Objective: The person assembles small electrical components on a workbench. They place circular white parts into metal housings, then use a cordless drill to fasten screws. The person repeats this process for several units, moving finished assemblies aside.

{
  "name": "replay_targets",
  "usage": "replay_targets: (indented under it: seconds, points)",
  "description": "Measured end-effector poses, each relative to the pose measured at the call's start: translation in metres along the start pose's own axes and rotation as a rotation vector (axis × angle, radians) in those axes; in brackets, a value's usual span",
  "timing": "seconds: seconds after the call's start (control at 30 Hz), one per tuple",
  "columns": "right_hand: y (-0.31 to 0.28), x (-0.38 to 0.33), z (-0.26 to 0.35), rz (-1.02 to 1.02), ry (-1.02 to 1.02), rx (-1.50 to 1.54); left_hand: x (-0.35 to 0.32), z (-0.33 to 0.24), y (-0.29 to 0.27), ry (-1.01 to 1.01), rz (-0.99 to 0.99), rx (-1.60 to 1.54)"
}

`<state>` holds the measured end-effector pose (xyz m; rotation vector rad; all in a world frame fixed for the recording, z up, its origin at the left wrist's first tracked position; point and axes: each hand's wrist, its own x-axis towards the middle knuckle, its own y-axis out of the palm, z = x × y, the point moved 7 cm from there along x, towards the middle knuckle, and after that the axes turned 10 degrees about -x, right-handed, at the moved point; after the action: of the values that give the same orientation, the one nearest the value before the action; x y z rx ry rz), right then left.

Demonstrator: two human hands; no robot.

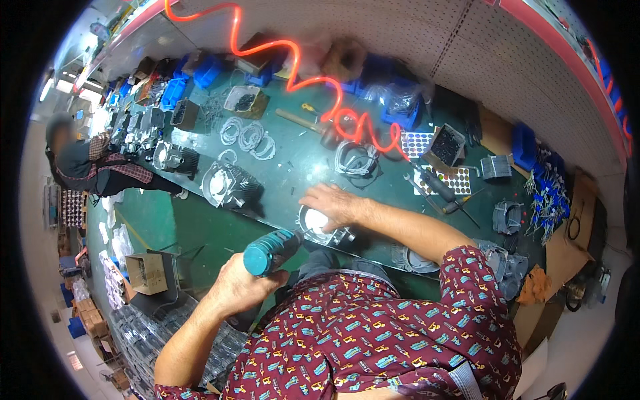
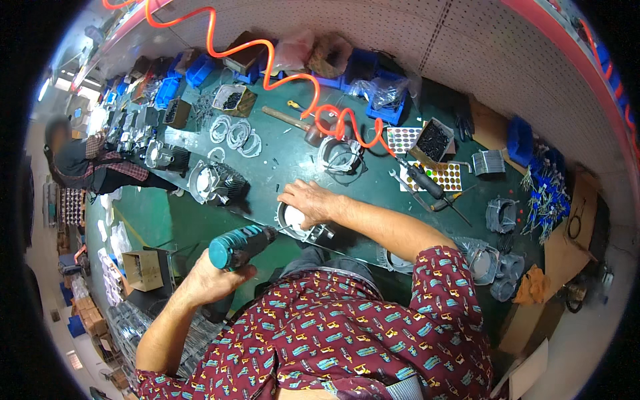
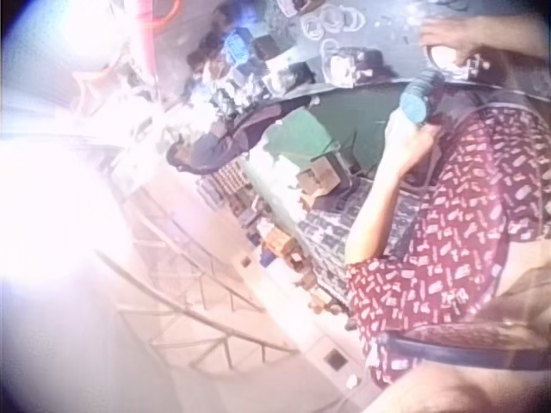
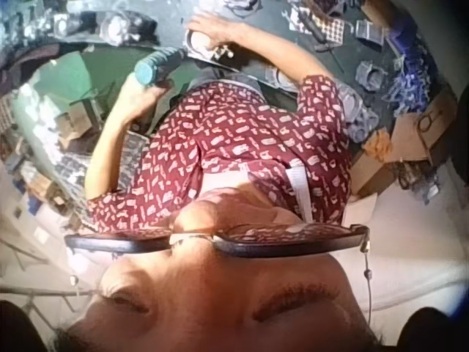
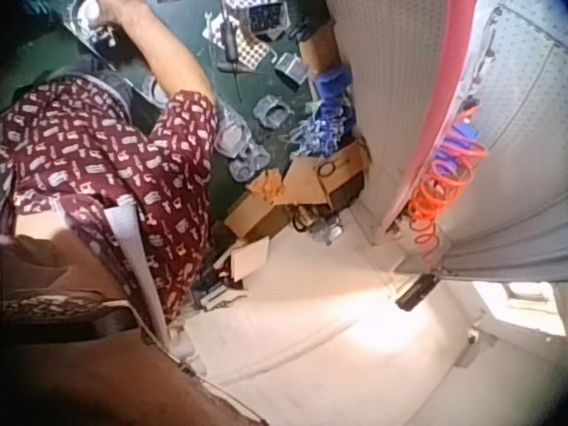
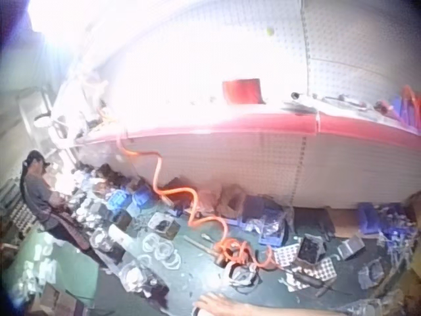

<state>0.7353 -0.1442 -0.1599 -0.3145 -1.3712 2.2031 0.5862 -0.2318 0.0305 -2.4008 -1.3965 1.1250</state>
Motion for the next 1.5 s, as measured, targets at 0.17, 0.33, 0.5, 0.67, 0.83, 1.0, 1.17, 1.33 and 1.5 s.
replay_targets:
  seconds: [0.17,0.33,0.5,0.67,0.83,1.0,1.17,1.33,1.5]
  points:
    - [-0.006,-0.005,0.004,0.016,0.016,0.006,-0.012,-0.007,-0.008,-0.019,-0.044,0.009]
    - [-0.006,-0.004,0.009,0.058,0.039,0.018,-0.035,-0.028,-0.030,0.112,-0.111,-0.269]
    - [-0.007,0.008,-0.003,0.003,0.063,0.084,-0.057,0.017,-0.053,0.208,-0.276,-0.347]
    - [-0.015,0.068,-0.030,-0.149,0.153,0.163,-0.048,0.094,-0.076,0.281,-0.401,-0.258]
    - [0.019,0.170,-0.083,-0.113,0.532,0.349,-0.043,0.145,-0.116,0.253,-0.408,-0.365]
    - [0.090,0.257,-0.144,-0.163,0.763,0.103,-0.045,0.178,-0.174,0.189,-0.456,-0.331]
    - [0.133,0.289,-0.158,-0.171,0.921,0.073,-0.058,0.239,-0.187,-0.176,-0.335,-0.464]
    - [0.132,0.295,-0.155,-0.146,0.953,0.031,-0.048,0.267,-0.196,-0.110,-0.319,-0.385]
    - [0.124,0.303,-0.150,-0.074,0.923,0.010,-0.034,0.258,-0.211,0.055,-0.382,-0.369]
